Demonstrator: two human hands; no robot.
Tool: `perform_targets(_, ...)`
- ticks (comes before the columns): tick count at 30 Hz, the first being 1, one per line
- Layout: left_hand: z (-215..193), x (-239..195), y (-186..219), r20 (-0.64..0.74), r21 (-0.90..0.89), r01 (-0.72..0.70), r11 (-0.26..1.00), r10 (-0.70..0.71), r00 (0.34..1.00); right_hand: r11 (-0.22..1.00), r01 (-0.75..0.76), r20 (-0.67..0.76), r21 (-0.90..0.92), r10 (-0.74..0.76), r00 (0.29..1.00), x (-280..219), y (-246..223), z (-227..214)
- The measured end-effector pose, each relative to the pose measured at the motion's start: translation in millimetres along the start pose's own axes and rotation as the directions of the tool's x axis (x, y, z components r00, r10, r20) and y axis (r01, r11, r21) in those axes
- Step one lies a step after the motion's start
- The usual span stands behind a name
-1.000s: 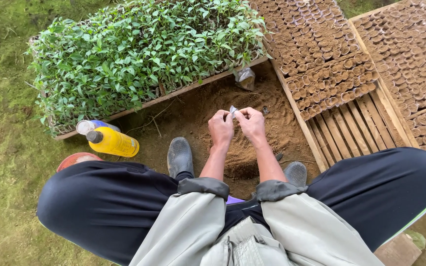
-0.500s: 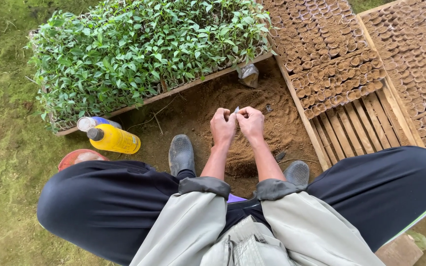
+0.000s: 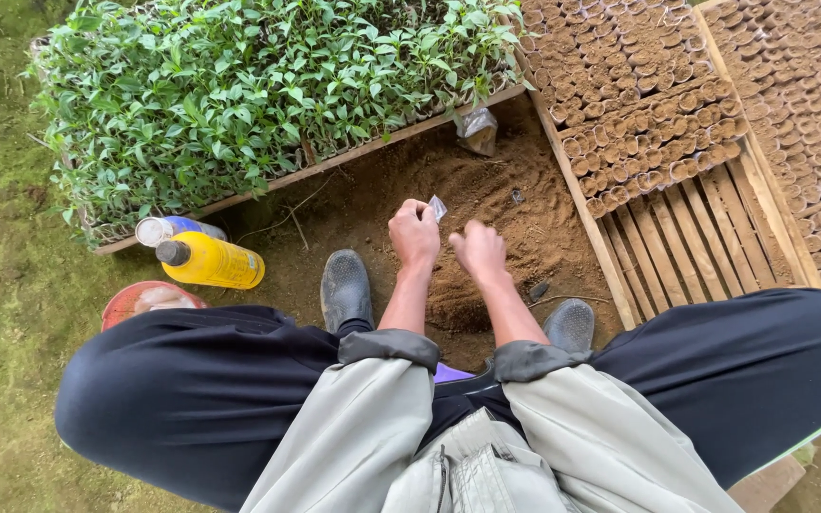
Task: Filling small biodegradable planting tubes with soil and arranging them in a tray for seedlings.
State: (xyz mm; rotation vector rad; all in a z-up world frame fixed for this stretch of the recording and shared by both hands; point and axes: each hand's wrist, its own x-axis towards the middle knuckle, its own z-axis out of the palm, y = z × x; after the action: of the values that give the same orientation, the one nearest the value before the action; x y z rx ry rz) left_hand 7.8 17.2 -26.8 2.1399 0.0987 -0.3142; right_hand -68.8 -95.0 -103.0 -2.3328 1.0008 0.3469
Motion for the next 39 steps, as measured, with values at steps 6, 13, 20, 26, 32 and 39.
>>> perform_targets(6, -1, 5, -2, -0.026, 0.000, 0.025, 1.000, -0.025, 0.999, 0.956, 0.110, 0.193, -0.270, -0.058, 0.980, -82, -60, -16)
perform_targets(13, 0, 5, -3, -0.033, -0.004, 0.022, 1.000, -0.022, 0.999, 0.928, 0.278, 0.100, -0.246, -0.261, 0.960, -38, -4, 47)
perform_targets(20, 2, 5, 0, 0.011, 0.021, 0.001, 1.000, -0.002, 1.000, 0.554, -0.102, 0.098, 0.826, 0.037, 0.995, -36, -30, -66)
perform_targets(26, 7, 0, 2, 0.060, 0.056, -0.126, 0.990, 0.123, 0.991, 0.354, -0.087, 0.099, 0.931, -0.015, 0.995, -42, -61, -108)
perform_targets(32, 8, -6, 1, 0.092, 0.093, -0.164, 0.982, 0.156, 0.983, 0.389, -0.052, 0.058, 0.920, -0.005, 0.998, -31, -58, -91)
perform_targets(39, 10, -7, -1, 0.102, 0.091, -0.199, 0.976, 0.190, 0.977, 0.404, -0.045, 0.051, 0.914, -0.002, 0.999, -25, -56, -85)
